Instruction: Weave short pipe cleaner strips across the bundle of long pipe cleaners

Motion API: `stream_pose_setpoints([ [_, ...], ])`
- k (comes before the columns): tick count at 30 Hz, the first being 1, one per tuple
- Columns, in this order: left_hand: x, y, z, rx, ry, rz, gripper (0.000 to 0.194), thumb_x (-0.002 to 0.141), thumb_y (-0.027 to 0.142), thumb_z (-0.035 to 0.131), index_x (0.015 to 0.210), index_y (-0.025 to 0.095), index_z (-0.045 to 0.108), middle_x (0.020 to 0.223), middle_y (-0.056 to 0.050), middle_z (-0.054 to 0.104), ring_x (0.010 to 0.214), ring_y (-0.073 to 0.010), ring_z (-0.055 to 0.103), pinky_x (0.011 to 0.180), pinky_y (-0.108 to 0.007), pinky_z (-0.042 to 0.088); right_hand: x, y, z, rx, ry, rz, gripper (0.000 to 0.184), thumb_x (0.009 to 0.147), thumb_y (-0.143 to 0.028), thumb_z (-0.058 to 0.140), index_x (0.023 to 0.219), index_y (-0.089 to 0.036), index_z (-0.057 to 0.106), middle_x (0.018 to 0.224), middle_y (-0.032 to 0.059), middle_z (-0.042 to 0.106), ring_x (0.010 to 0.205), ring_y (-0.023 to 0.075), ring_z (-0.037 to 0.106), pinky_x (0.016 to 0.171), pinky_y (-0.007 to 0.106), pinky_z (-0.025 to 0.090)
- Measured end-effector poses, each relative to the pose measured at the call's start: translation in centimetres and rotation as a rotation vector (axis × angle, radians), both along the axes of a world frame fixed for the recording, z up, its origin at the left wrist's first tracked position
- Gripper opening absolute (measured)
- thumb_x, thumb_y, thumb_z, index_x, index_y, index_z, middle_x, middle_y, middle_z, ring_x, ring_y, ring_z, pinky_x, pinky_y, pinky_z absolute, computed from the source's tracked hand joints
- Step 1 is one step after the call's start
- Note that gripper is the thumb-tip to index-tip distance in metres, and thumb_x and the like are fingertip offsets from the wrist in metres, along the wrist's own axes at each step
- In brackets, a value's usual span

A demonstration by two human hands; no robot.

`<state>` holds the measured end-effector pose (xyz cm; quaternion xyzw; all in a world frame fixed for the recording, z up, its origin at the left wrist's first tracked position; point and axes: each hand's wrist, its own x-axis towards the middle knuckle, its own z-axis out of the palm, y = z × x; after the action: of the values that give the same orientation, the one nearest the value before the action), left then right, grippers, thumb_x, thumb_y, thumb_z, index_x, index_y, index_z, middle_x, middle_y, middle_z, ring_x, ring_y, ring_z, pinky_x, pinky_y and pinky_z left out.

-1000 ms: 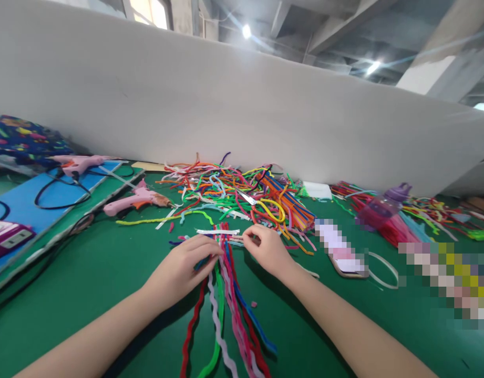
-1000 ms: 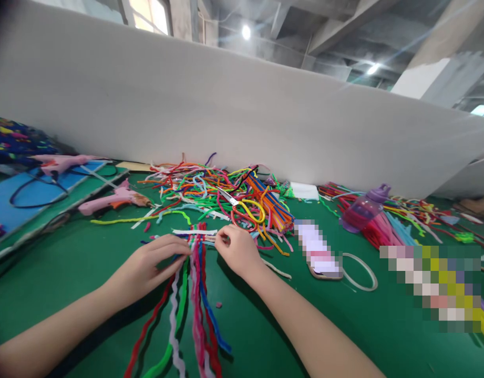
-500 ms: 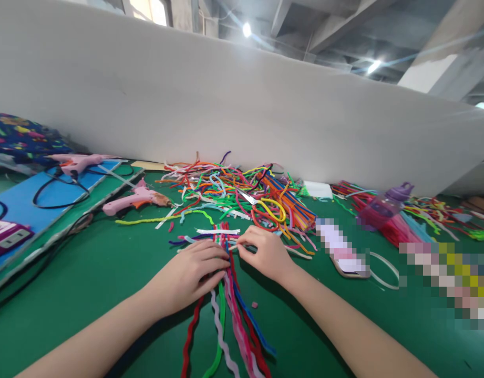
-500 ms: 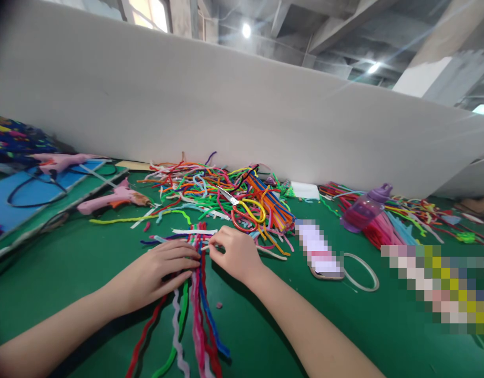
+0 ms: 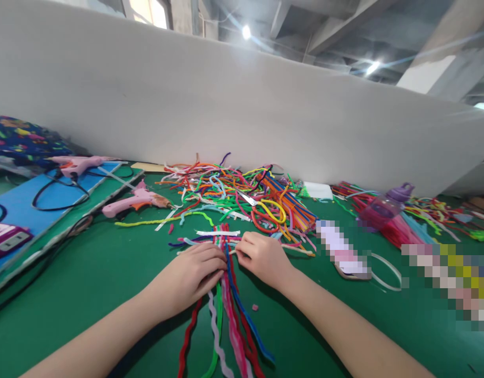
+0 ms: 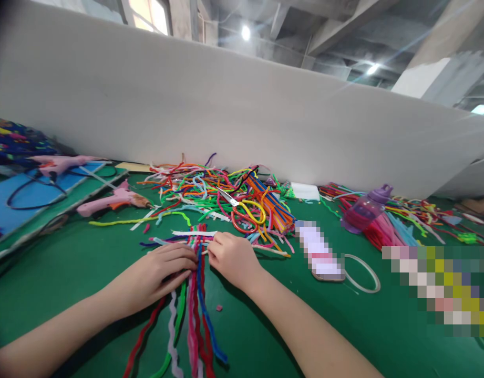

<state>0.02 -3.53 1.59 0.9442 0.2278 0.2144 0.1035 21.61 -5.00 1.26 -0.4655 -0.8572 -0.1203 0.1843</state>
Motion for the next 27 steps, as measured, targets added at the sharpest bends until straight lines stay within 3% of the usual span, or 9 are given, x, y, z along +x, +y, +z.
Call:
stream_pose_setpoints([
  [4,0.0,0.0,0.0,0.0,0.015,0.004,0.024,0.094,0.024,0.042,0.097,0.022,0.065,0.105,-0.004,0.066,0.101,-0.0181,0.058,0.094,-0.033,0.046,0.1,0.1,-0.5,0.034,-0.03,0.011,0.015,0.089,-0.017,0.051,0.081,-0.018,0.063,0.077,0.0017,0.06,0.078,0.0138,0.057,0.064,0.024,0.038],
  [10,-0.1,0.0,-0.1,0.036,0.06,-0.023,0.03,0.095,0.026,0.041,0.119,0.029,0.059,0.122,-0.003,0.062,0.112,-0.019,0.055,0.102,-0.036,0.041,0.1,0.1,-0.3,0.027,-0.062,0.008,0.014,0.088,-0.017,0.052,0.079,-0.018,0.062,0.077,0.0015,0.059,0.077,0.0139,0.056,0.062,0.025,0.037],
  [19,0.0,0.1,0.0,-0.033,0.06,-0.025,0.024,0.096,0.028,0.041,0.104,0.026,0.063,0.113,-0.002,0.063,0.107,-0.0172,0.056,0.104,-0.037,0.04,0.0,0.2,0.0,0.009,-0.112,-0.002,0.012,0.086,-0.015,0.055,0.076,-0.017,0.062,0.076,0.0022,0.06,0.074,0.0138,0.055,0.059,0.025,0.035],
  [27,-0.1,0.1,-0.3,-0.031,0.1,-0.019,0.027,0.097,0.03,0.038,0.109,0.027,0.062,0.116,-0.002,0.061,0.109,-0.0173,0.055,0.105,-0.038,0.039,0.1,0.1,0.8,-0.069,0.197,-0.083,0.007,0.082,-0.014,0.057,0.079,-0.018,0.062,0.082,0.0018,0.062,0.081,0.014,0.057,0.071,0.024,0.041],
])
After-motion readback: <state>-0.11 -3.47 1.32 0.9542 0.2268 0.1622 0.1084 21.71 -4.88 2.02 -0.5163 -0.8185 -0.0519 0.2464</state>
